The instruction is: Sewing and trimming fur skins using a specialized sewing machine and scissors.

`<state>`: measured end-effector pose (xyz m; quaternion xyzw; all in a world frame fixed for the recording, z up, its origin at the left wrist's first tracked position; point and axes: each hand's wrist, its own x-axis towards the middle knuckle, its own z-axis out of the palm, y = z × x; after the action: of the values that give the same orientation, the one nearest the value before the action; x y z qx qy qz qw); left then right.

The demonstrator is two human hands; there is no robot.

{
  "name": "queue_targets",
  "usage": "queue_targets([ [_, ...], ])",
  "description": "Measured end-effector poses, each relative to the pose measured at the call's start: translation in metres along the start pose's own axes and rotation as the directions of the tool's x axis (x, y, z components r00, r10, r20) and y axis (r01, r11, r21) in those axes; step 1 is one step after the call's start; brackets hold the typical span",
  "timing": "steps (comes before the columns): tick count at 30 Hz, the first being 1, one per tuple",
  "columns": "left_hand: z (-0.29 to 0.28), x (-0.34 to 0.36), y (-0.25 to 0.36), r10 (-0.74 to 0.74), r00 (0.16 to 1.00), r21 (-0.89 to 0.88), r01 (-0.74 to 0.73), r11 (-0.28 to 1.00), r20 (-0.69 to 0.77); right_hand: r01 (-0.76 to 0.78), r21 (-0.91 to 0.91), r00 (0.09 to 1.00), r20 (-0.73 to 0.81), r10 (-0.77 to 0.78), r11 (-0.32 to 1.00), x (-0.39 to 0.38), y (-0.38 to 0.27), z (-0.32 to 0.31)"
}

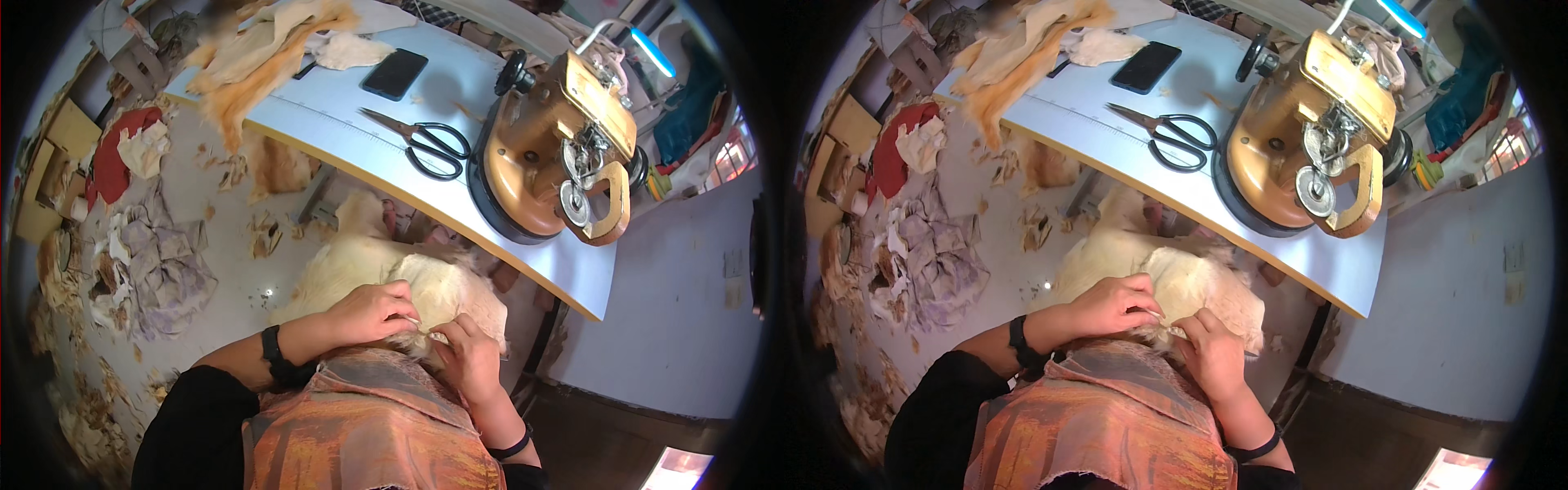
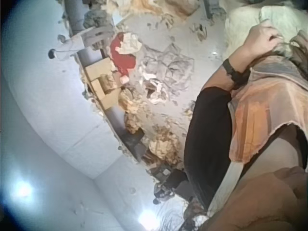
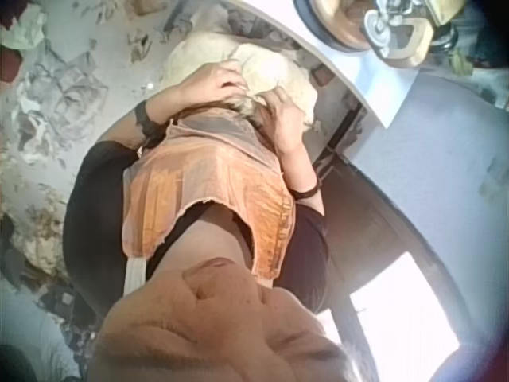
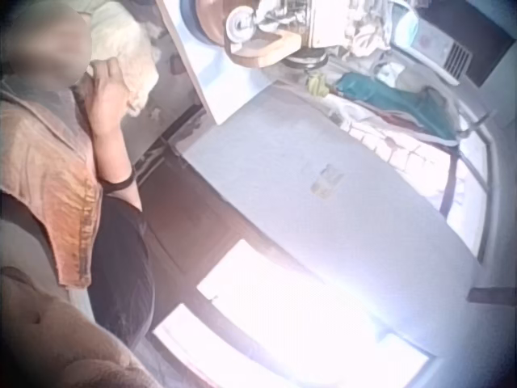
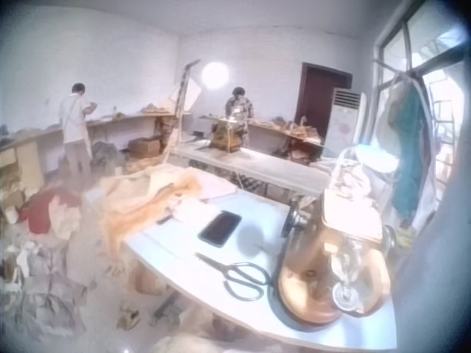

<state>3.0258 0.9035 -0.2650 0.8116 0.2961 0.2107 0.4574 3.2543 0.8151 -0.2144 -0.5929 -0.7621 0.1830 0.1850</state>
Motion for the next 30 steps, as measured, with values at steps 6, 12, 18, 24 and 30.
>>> queue_targets([
  [6,0.003,0.002,-0.010,-0.003,1.000,-0.013,0.003,1.000,0.002,0.037,0.040,0.989,0.142,-0.042,0.999,0.029,0.006,-0.022],
  [12,0.006,0.000,-0.018,0.047,0.999,-0.012,-0.047,0.999,0.017,0.093,-0.025,0.979,-0.179,-0.096,0.995,0.141,-0.009,-0.057],
  [18,-0.001,-0.003,-0.014,0.005,0.999,-0.062,-0.001,0.998,0.054,0.020,-0.213,0.984,-0.169,-0.057,0.977,0.219,0.014,-0.018],
  [24,0.001,-0.012,-0.018,-0.036,0.998,-0.074,0.039,0.997,0.051,-0.048,-0.288,0.988,-0.155,0.003,0.956,0.226,0.009,-0.015],
  [30,0.007,-0.004,-0.027,0.052,0.999,-0.051,-0.053,0.997,-0.014,-0.101,-0.070,0.994,0.040,0.104,0.992,0.180,-0.004,-0.049],
])
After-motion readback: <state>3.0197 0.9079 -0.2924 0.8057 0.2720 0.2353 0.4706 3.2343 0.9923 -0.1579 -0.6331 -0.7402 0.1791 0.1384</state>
